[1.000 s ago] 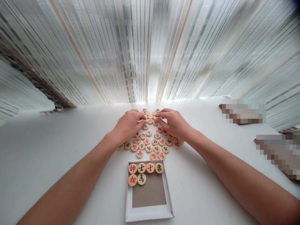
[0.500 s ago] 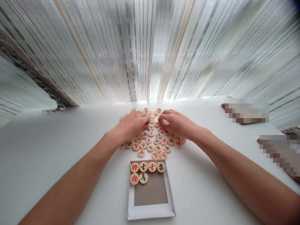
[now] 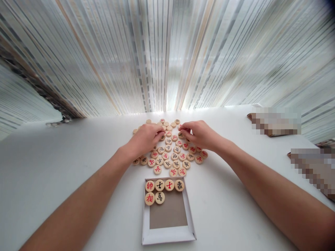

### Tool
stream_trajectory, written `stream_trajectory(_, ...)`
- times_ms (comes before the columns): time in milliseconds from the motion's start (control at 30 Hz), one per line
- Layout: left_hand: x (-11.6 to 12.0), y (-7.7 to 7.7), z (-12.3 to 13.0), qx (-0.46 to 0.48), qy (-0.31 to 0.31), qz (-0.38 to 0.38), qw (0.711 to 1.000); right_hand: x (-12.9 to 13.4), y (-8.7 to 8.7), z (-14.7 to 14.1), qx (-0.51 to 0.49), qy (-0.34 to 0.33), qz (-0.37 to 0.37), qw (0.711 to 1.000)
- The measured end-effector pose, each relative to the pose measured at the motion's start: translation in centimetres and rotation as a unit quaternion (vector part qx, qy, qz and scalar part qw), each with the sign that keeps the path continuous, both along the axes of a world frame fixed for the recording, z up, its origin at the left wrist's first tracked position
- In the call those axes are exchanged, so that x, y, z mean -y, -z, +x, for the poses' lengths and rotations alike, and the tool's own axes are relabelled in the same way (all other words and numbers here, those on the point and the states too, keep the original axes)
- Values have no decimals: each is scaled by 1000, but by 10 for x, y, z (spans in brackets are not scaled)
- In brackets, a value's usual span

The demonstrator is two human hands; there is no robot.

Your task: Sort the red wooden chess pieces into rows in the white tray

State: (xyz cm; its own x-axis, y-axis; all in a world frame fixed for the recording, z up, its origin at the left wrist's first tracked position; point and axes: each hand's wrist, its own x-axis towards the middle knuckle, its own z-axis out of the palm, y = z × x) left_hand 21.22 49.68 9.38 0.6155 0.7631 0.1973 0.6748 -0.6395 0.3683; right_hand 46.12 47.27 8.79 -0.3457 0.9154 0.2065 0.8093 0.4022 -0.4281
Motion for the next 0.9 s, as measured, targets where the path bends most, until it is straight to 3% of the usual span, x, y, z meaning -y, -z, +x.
stream_trajectory(300,-1,2,0,31,-2,9,999,2,-2,2,-34,20,-6,999)
stream_trajectory(633,2,-2,1,47,-28,28,998,5,-4,2,-35,-35,-36,998)
stream_trajectory(900,10,-12,4,90,-36,12,995,6,-12,-4,-187,36,-40,981)
